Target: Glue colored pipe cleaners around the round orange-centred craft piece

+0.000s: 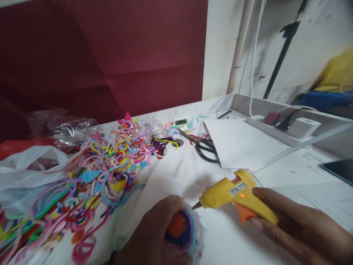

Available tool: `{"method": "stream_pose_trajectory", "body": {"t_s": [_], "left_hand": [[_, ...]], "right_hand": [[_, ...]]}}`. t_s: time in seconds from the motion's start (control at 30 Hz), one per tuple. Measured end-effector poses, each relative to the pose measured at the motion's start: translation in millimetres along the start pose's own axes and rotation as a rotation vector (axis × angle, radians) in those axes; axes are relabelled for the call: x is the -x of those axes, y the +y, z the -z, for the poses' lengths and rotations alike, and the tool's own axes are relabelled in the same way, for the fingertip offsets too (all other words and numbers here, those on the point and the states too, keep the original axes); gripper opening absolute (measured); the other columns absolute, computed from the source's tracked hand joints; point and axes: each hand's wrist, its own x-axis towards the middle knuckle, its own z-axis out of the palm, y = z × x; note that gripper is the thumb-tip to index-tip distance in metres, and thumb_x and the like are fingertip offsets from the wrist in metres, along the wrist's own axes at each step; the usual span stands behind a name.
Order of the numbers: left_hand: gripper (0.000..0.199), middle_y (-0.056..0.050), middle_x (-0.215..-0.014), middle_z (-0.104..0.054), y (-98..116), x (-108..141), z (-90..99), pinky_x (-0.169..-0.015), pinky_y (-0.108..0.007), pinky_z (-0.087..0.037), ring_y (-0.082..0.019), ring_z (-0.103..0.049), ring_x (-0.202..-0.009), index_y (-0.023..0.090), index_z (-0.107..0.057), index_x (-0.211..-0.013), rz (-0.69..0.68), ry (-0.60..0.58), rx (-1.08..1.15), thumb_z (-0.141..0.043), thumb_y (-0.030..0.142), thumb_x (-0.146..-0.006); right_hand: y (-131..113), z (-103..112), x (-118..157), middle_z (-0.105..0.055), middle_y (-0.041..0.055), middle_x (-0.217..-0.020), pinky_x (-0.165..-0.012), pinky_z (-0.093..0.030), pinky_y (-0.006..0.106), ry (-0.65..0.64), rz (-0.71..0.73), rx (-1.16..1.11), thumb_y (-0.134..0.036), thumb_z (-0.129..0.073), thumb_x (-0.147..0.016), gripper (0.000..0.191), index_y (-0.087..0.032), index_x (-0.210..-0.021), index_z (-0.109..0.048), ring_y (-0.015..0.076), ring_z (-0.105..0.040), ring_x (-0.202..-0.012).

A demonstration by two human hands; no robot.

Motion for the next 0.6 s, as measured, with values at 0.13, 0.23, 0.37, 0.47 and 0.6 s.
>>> {"method": "stream_pose_trajectory", "body": {"t_s": [0.13, 0.23, 0.37, 0.47, 0.6], "left_hand": [[0.068, -0.001, -0.121, -0.064, -1, -2, 0.2, -0.092, -0.031, -0.052, -0.027, -0.062, -0.109, 0.031, -0.055, -0.118, 0.021, -0.02, 0.017, -0.071, 0.011, -0.054], [0.075, -0.002, -0.125, -0.061, -4, -1, -1.7, -0.097, -0.034, -0.05, -0.028, -0.06, -0.112, 0.031, -0.051, -0.124, 0.036, -0.043, 0.036, -0.071, 0.011, -0.055], [0.079, -0.002, -0.128, -0.059, -6, 1, -3.4, -0.101, -0.037, -0.046, -0.028, -0.058, -0.115, 0.032, -0.049, -0.127, 0.066, -0.042, 0.052, -0.071, 0.009, -0.055], [0.082, -0.002, -0.129, -0.058, -8, 2, -4.0, -0.103, -0.039, -0.045, -0.029, -0.057, -0.117, 0.033, -0.046, -0.129, 0.073, -0.051, 0.044, -0.071, 0.009, -0.054], [0.087, 0.0, -0.132, -0.057, -14, 5, -7.1, -0.105, -0.039, -0.044, -0.03, -0.056, -0.119, 0.036, -0.045, -0.13, 0.041, -0.026, 0.017, -0.074, 0.008, -0.053]], "right_hand": [[-12, -4, 5, -0.077, 0.0067, -0.09, -0.058, -0.063, 0.032, -0.087, -0.036, -0.126, -0.05, -0.065, -0.079, 0.037, -0.027, -0.107, -0.073, 0.0303, -0.073, -0.081], [-13, -7, 5, -0.077, 0.0078, -0.096, -0.061, -0.062, 0.032, -0.078, -0.028, -0.166, -0.051, -0.063, -0.081, 0.039, -0.025, -0.108, -0.072, 0.0298, -0.073, -0.083], [-10, -9, 2, -0.076, 0.0086, -0.099, -0.06, -0.062, 0.031, -0.064, -0.015, -0.176, -0.054, -0.061, -0.082, 0.039, -0.026, -0.106, -0.073, 0.0298, -0.073, -0.084], [-11, -10, 1, -0.075, 0.0094, -0.104, -0.062, -0.062, 0.033, -0.064, -0.003, -0.163, -0.051, -0.057, -0.086, 0.039, -0.025, -0.111, -0.07, 0.0293, -0.073, -0.087], [-11, -10, 1, -0.075, 0.0093, -0.1, -0.057, -0.061, 0.032, -0.064, 0.021, -0.14, -0.05, -0.061, -0.083, 0.039, -0.025, -0.111, -0.07, 0.0285, -0.073, -0.081]]}}
